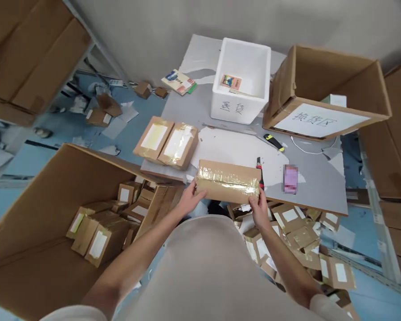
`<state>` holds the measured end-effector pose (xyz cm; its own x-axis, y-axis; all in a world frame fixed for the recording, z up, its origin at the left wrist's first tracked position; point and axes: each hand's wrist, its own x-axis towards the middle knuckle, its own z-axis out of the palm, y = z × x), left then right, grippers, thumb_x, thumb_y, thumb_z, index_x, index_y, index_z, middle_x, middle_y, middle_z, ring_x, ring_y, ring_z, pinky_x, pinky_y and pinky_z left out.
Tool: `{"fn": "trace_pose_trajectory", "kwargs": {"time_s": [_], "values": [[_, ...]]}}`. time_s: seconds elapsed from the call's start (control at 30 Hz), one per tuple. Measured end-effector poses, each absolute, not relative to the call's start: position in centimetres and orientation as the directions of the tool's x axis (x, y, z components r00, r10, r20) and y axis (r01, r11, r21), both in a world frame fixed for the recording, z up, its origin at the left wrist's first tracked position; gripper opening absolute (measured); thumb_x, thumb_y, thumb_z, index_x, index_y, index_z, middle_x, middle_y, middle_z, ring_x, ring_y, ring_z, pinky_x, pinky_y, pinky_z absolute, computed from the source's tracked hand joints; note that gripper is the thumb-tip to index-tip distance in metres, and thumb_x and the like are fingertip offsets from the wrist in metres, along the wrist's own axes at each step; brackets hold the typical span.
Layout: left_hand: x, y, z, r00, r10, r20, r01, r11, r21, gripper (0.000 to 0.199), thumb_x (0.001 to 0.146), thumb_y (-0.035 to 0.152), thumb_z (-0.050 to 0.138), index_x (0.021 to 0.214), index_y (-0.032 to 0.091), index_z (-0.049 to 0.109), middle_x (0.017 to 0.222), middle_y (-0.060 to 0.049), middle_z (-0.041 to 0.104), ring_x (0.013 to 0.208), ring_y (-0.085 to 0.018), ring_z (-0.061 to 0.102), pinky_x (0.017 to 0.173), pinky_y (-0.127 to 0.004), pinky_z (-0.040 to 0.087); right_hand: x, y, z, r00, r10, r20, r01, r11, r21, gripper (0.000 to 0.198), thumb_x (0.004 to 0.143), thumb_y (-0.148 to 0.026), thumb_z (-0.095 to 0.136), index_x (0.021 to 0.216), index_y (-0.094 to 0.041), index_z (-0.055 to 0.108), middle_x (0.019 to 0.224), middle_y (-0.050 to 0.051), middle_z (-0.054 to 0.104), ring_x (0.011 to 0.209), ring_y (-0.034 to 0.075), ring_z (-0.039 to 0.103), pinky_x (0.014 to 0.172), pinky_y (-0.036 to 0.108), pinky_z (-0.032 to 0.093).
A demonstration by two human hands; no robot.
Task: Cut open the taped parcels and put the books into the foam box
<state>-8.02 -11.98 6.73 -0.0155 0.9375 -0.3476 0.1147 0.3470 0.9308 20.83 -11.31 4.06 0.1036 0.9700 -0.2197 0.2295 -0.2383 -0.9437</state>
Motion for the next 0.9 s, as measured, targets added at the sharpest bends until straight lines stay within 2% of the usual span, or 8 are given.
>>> {"fn": "trace_pose_trajectory", "kwargs": {"time_s": [0.17, 0.33, 0.47, 0.67, 0.9], "values": [[-5.9, -6.1, 3.8, -0.015, 0.921, -0.388, 0.179, 0.385, 0.906, 0.06, 0.078, 0.044, 0.062, 0.129, 0.016, 0.051, 0.125, -0.012, 0.063, 0.114, -0.025, 0.06, 0.102, -0.04, 0.044, 22.5, -6.4, 2.2, 0.057, 0.947, -0.316, 0.149, -0.321, -0.935, 0.074, 0.081, -0.051, 0.057, 0.145, -0.023, 0.033, 0.145, 0.012, 0.044, 0.13, 0.026, 0.046, 0.11, 0.045, 0.036], [-5.4, -2.4, 3.0, -0.081, 0.896, -0.436, 0.218, 0.443, 0.87, 0.055, 0.077, 0.042, 0.059, 0.126, 0.017, 0.055, 0.129, -0.01, 0.061, 0.119, -0.024, 0.056, 0.105, -0.036, 0.041, 22.1, -3.1, 0.6, 0.024, 0.951, -0.308, 0.109, -0.309, -0.945, 0.077, 0.08, -0.055, 0.057, 0.145, -0.022, 0.032, 0.148, 0.012, 0.038, 0.133, 0.024, 0.042, 0.11, 0.043, 0.035], [-5.6, -0.6, 2.3, -0.111, 0.882, -0.457, 0.263, 0.47, 0.843, 0.05, 0.079, 0.04, 0.057, 0.123, 0.017, 0.057, 0.128, -0.01, 0.062, 0.119, -0.023, 0.057, 0.105, -0.035, 0.041, 21.8, -1.7, 0.1, 0.045, 0.953, -0.298, 0.106, -0.302, -0.948, 0.079, 0.079, -0.058, 0.057, 0.145, -0.022, 0.033, 0.146, 0.014, 0.041, 0.129, 0.025, 0.046, 0.107, 0.044, 0.039], [-6.5, 0.8, 2.0, -0.024, 0.861, -0.507, 0.326, 0.487, 0.811, 0.053, 0.08, 0.043, 0.059, 0.126, 0.017, 0.056, 0.127, -0.011, 0.063, 0.117, -0.025, 0.058, 0.105, -0.038, 0.039, 22.2, -1.2, -0.4, 0.056, 0.954, -0.295, 0.136, -0.301, -0.944, 0.076, 0.078, -0.056, 0.061, 0.142, -0.022, 0.037, 0.143, 0.015, 0.043, 0.122, 0.026, 0.052, 0.104, 0.044, 0.041], [-6.9, 0.4, 0.3, 0.085, 0.89, -0.449, 0.202, 0.426, 0.882, 0.059, 0.085, 0.047, 0.056, 0.137, 0.022, 0.046, 0.141, -0.01, 0.052, 0.129, -0.024, 0.049, 0.111, -0.038, 0.033, 20.7, -2.0, -1.0, 0.178, 0.937, -0.299, 0.195, -0.332, -0.923, 0.077, 0.084, -0.058, 0.051, 0.147, -0.022, 0.028, 0.148, 0.013, 0.04, 0.134, 0.023, 0.041, 0.111, 0.046, 0.032]]}}
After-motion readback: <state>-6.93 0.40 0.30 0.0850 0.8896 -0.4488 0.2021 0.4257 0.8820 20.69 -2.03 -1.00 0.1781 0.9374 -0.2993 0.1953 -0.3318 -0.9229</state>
